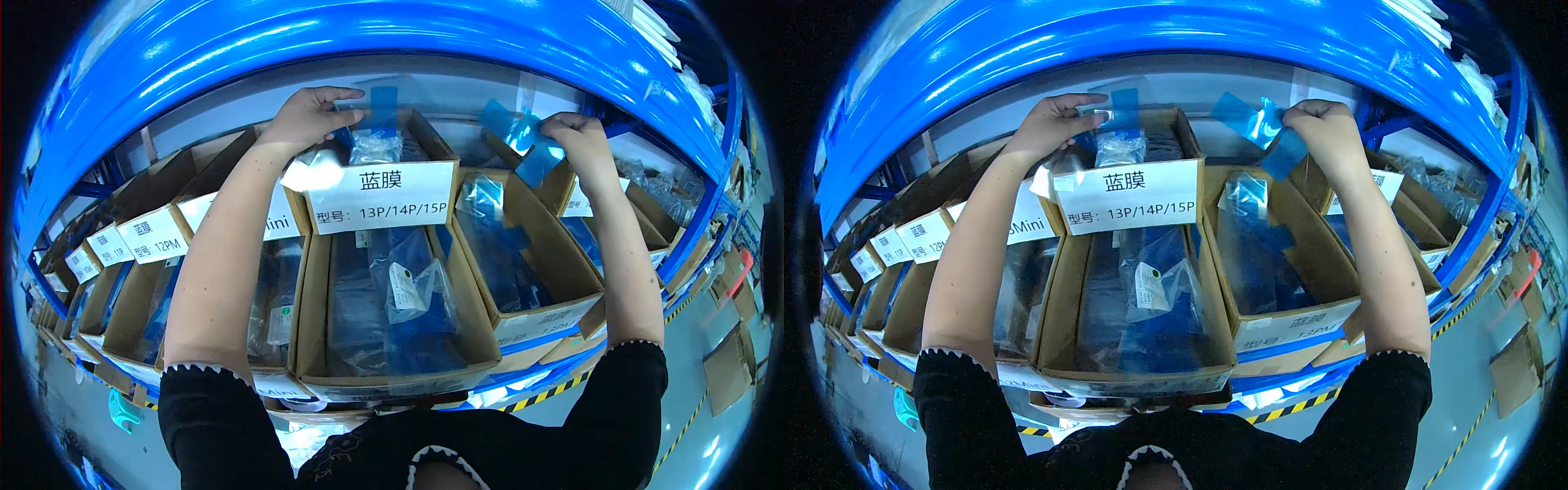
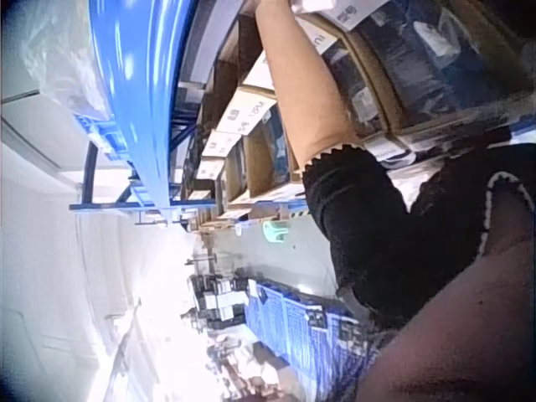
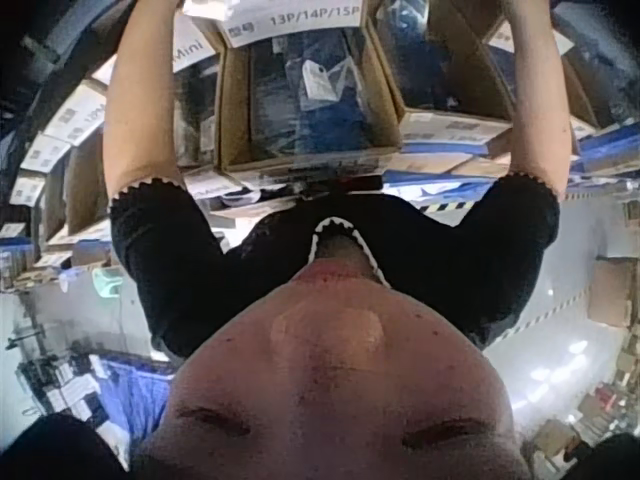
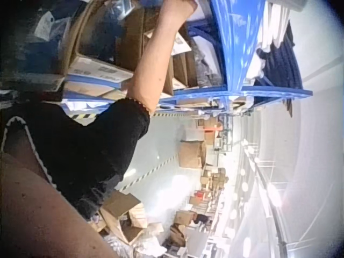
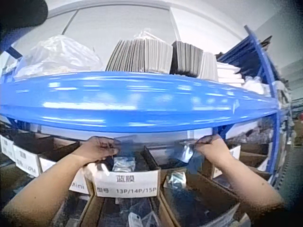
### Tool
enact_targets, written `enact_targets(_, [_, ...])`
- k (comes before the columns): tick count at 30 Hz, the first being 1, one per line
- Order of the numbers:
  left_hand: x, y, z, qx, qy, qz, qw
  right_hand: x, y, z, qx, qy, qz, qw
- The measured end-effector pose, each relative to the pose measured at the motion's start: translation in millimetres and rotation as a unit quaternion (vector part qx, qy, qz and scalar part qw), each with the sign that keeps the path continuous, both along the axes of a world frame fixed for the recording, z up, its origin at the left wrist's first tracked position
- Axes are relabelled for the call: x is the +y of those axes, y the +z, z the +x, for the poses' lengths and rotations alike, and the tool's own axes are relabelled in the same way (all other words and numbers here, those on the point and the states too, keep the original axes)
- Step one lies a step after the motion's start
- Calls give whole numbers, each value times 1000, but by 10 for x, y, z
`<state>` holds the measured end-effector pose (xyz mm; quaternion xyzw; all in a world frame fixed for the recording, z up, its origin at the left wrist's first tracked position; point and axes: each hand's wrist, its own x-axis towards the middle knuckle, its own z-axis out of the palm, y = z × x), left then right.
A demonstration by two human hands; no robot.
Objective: The person sits on the floor and applies blue protective film to small black rectangular components arranged in a white plastic tray. They retrieve the film from a nearby shelf, peel it from its backing, and carefully align and smooth it onto the components.
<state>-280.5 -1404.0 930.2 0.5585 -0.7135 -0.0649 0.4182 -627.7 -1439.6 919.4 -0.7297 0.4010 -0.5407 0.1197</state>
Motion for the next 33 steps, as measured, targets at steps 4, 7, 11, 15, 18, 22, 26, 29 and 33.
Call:
enact_targets(4, [-13,98,-32,-4,-14,60,998,-50,-23,-73,5,20,13,1000])
enact_targets(7, [73,97,-156,-77,-23,78,994,-104,-109,-126,25,40,11,999])
enact_targets(11, [39,-101,-64,-182,-55,-71,979,-179,-204,-198,31,50,-2,998])
enact_targets(15, [279,145,-402,-210,87,102,969,-271,-246,-264,36,76,-1,996])
enact_targets(18, [102,98,-302,-246,53,28,967,-286,-271,-273,31,85,-14,996])
enact_targets(22, [29,286,-301,-274,135,135,943,-282,-241,-286,64,91,-4,994])
enact_targets(26, [-218,187,-74,-310,131,173,925,-252,-187,-252,95,109,-65,987])
enact_targets(29, [-120,197,-163,-273,125,224,927,-212,-201,-201,114,116,-79,983])
enact_targets(33, [112,197,-254,-237,127,227,936,-177,-170,-61,128,136,-40,982])
